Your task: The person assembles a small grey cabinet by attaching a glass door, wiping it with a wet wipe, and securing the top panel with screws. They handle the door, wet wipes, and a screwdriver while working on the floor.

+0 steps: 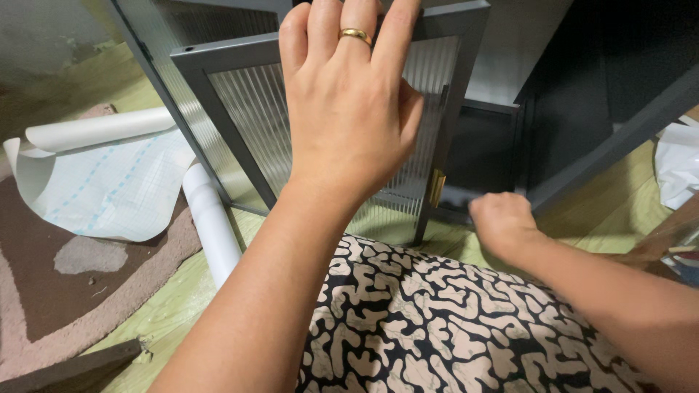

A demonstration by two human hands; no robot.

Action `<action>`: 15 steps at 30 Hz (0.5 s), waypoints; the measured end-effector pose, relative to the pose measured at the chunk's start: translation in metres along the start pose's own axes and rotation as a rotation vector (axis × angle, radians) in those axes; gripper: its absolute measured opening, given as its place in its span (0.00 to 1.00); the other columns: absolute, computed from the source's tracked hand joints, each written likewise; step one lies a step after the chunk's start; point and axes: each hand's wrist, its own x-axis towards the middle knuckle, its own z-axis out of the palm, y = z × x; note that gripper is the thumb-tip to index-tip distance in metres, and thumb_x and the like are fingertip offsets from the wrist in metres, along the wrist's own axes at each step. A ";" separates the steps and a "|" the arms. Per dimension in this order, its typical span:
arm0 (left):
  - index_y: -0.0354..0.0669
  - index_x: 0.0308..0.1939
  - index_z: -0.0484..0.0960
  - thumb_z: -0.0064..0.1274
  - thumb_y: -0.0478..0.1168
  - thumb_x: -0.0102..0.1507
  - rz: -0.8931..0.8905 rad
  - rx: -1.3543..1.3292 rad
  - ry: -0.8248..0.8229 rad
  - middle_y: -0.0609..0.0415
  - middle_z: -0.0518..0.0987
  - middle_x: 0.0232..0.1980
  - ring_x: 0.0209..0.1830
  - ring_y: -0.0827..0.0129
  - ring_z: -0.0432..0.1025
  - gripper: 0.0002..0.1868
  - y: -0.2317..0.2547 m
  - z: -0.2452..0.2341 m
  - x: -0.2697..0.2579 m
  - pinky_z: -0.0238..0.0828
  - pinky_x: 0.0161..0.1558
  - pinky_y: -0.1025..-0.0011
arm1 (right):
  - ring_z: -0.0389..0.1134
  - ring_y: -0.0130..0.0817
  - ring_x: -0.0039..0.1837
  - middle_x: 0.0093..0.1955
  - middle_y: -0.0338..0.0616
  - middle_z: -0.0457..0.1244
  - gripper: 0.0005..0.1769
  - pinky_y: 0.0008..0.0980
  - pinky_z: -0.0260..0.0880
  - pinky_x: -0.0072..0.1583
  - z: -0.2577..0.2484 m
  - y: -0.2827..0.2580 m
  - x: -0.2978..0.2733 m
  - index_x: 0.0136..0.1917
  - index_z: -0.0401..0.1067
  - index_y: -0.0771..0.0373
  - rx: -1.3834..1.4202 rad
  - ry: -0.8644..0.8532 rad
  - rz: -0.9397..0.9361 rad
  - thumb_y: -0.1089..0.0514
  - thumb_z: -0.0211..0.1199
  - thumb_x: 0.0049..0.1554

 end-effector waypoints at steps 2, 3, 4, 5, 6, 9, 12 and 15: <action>0.43 0.67 0.71 0.62 0.37 0.59 -0.002 0.002 0.003 0.50 0.73 0.63 0.68 0.55 0.62 0.31 -0.001 -0.001 -0.001 0.54 0.71 0.58 | 0.76 0.46 0.52 0.47 0.53 0.72 0.10 0.42 0.77 0.54 -0.004 0.000 0.003 0.45 0.81 0.59 0.021 -0.038 0.041 0.62 0.59 0.55; 0.43 0.67 0.71 0.62 0.37 0.59 -0.002 0.000 0.007 0.50 0.73 0.63 0.68 0.56 0.62 0.31 0.000 -0.001 -0.001 0.54 0.71 0.58 | 0.76 0.47 0.53 0.48 0.53 0.72 0.10 0.42 0.77 0.55 -0.006 0.000 0.004 0.45 0.81 0.59 0.031 -0.056 0.062 0.62 0.59 0.55; 0.43 0.66 0.71 0.62 0.38 0.59 -0.003 -0.002 0.007 0.50 0.73 0.63 0.68 0.56 0.62 0.31 0.000 -0.001 -0.001 0.54 0.71 0.58 | 0.76 0.46 0.54 0.49 0.53 0.72 0.10 0.41 0.77 0.55 -0.008 0.000 0.005 0.46 0.82 0.59 0.011 -0.073 0.066 0.62 0.59 0.55; 0.43 0.66 0.71 0.61 0.38 0.59 -0.004 -0.003 0.007 0.50 0.73 0.62 0.68 0.56 0.62 0.31 0.000 -0.001 -0.002 0.54 0.71 0.58 | 0.76 0.45 0.54 0.50 0.53 0.72 0.11 0.41 0.77 0.55 -0.010 -0.001 0.005 0.47 0.82 0.59 -0.008 -0.091 0.069 0.62 0.60 0.54; 0.43 0.66 0.71 0.61 0.38 0.59 -0.006 -0.004 0.005 0.51 0.73 0.62 0.68 0.56 0.62 0.31 0.000 -0.001 -0.002 0.54 0.71 0.58 | 0.76 0.44 0.55 0.50 0.53 0.72 0.11 0.40 0.77 0.56 -0.012 -0.001 0.006 0.47 0.82 0.59 -0.027 -0.108 0.072 0.62 0.60 0.54; 0.44 0.66 0.71 0.61 0.37 0.59 -0.009 -0.013 0.008 0.51 0.73 0.63 0.68 0.56 0.62 0.31 -0.001 0.000 -0.002 0.54 0.71 0.58 | 0.75 0.45 0.56 0.51 0.52 0.72 0.12 0.40 0.77 0.56 -0.018 -0.001 0.008 0.48 0.82 0.59 -0.020 -0.137 0.075 0.63 0.60 0.54; 0.44 0.66 0.72 0.61 0.37 0.59 -0.016 -0.014 0.008 0.51 0.73 0.63 0.68 0.56 0.62 0.31 -0.001 0.000 -0.002 0.54 0.71 0.58 | 0.76 0.44 0.56 0.52 0.52 0.72 0.12 0.39 0.77 0.56 -0.022 0.002 0.011 0.48 0.82 0.59 -0.020 -0.204 0.072 0.64 0.61 0.54; 0.43 0.67 0.72 0.61 0.37 0.59 -0.017 -0.007 0.009 0.51 0.73 0.63 0.68 0.56 0.62 0.31 -0.001 0.002 -0.002 0.53 0.71 0.58 | 0.76 0.44 0.56 0.51 0.52 0.72 0.12 0.40 0.78 0.55 -0.018 0.005 0.012 0.48 0.82 0.60 -0.023 -0.220 0.056 0.63 0.60 0.55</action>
